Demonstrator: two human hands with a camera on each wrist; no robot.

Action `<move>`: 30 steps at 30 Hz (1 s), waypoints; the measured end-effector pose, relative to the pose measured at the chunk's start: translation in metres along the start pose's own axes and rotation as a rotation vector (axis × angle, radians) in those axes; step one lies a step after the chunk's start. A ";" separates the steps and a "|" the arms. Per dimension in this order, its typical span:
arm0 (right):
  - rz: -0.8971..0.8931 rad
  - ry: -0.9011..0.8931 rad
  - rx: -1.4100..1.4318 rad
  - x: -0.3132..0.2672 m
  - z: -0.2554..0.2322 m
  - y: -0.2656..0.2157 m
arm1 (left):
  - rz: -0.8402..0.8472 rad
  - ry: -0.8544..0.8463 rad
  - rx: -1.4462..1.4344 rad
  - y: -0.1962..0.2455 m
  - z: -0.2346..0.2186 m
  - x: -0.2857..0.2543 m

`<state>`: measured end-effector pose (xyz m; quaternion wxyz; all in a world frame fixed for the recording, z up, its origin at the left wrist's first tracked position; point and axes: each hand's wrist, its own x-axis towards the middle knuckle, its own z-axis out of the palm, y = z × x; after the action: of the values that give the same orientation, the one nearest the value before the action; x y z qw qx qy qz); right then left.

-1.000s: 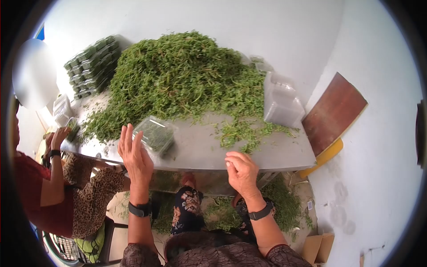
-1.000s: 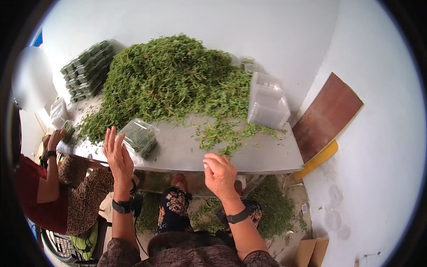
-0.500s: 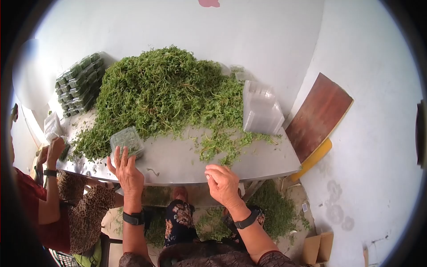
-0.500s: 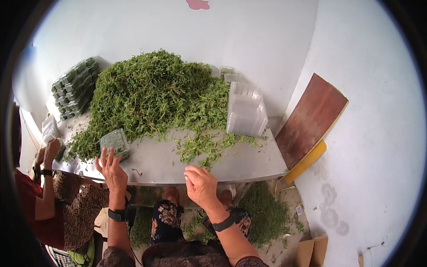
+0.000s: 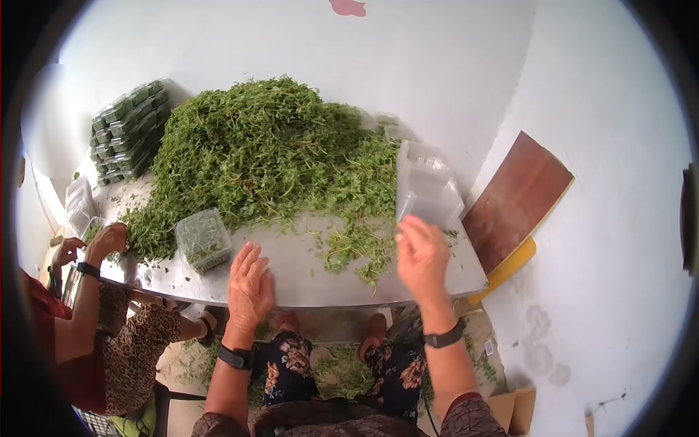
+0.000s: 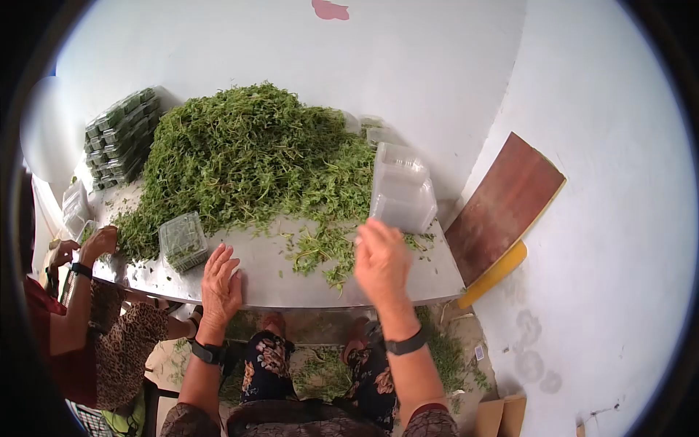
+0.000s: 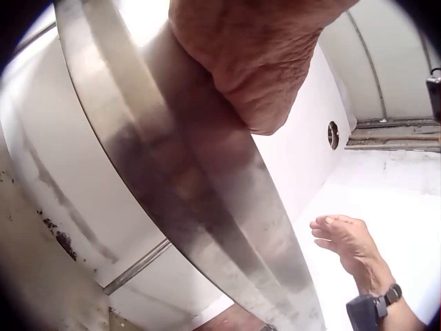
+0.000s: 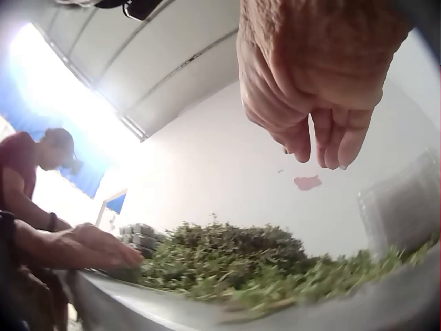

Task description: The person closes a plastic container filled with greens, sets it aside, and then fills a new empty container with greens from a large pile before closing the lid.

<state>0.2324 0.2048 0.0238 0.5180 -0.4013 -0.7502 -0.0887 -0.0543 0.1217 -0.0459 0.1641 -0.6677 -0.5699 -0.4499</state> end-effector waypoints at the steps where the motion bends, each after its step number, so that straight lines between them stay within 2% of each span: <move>1: -0.007 0.005 -0.074 0.013 -0.002 0.010 | -0.029 -0.025 -0.010 0.000 -0.001 0.000; 9: -0.051 -0.085 -0.350 0.051 0.011 0.078 | -0.110 -0.060 0.003 -0.002 0.001 -0.003; 11: 0.011 -0.267 -0.415 0.059 0.013 0.084 | -0.106 -0.060 -0.005 -0.004 0.002 0.003; 15: -0.014 -0.274 -0.375 0.063 0.013 0.094 | -0.136 -0.044 -0.019 0.000 0.003 0.004; 21: 0.020 -0.392 -0.250 0.077 0.005 0.106 | -0.105 -0.047 -0.031 -0.003 0.003 0.005; 23: 0.114 -0.480 -0.168 0.083 0.002 0.102 | -0.108 -0.051 -0.035 -0.002 0.002 0.006; 30: -0.012 -0.450 -0.222 0.089 -0.001 0.109 | -0.125 -0.029 -0.060 -0.002 0.005 0.005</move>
<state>0.2962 0.3225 0.0687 0.2902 -0.4606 -0.8348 -0.0820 -0.0550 0.1287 -0.0452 0.1072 -0.6418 -0.5991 -0.4666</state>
